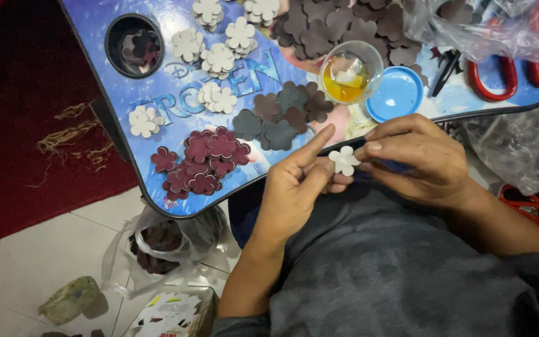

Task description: The person repeatedly picks up small flower-shaped craft pieces in white, dark brown, and maroon, aligns them in pairs, and places them back on the table. The person handles the pieces one at a time, occasionally adjusting their position before stacking them.

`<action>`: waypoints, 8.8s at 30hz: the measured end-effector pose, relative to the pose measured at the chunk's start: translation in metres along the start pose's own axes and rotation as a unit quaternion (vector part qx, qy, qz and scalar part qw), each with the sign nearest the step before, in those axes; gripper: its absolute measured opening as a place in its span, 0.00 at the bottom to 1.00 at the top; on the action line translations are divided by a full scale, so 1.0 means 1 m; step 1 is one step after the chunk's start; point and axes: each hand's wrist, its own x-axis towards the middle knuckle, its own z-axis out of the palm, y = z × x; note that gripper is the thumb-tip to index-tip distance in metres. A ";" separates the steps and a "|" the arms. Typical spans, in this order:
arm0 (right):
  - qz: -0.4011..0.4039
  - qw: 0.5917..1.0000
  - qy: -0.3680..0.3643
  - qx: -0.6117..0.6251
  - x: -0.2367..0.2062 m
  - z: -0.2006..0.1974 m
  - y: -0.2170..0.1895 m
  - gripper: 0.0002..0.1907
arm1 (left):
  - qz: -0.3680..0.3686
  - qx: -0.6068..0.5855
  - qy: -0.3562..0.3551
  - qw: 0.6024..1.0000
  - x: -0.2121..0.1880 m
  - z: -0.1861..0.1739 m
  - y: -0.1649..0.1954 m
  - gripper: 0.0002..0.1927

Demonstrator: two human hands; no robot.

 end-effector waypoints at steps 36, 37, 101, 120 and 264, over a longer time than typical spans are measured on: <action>0.224 0.949 0.044 0.216 -0.015 0.007 -0.013 0.29 | 0.165 0.058 0.149 0.973 0.007 -0.003 0.033 0.11; 0.241 0.941 0.037 0.234 -0.014 0.005 -0.016 0.30 | 0.124 0.021 0.131 0.983 0.007 -0.001 0.028 0.14; 0.400 0.865 0.058 0.297 -0.006 0.000 -0.018 0.40 | 0.107 0.056 0.115 0.986 -0.001 0.028 -0.017 0.32; 0.402 0.857 0.005 0.321 -0.008 0.003 -0.013 0.40 | 0.085 -0.001 0.112 0.990 0.000 0.025 -0.018 0.38; -0.103 0.943 -0.012 -0.317 -0.007 0.010 -0.017 0.25 | 0.142 0.102 0.129 0.976 -0.018 0.025 0.021 0.33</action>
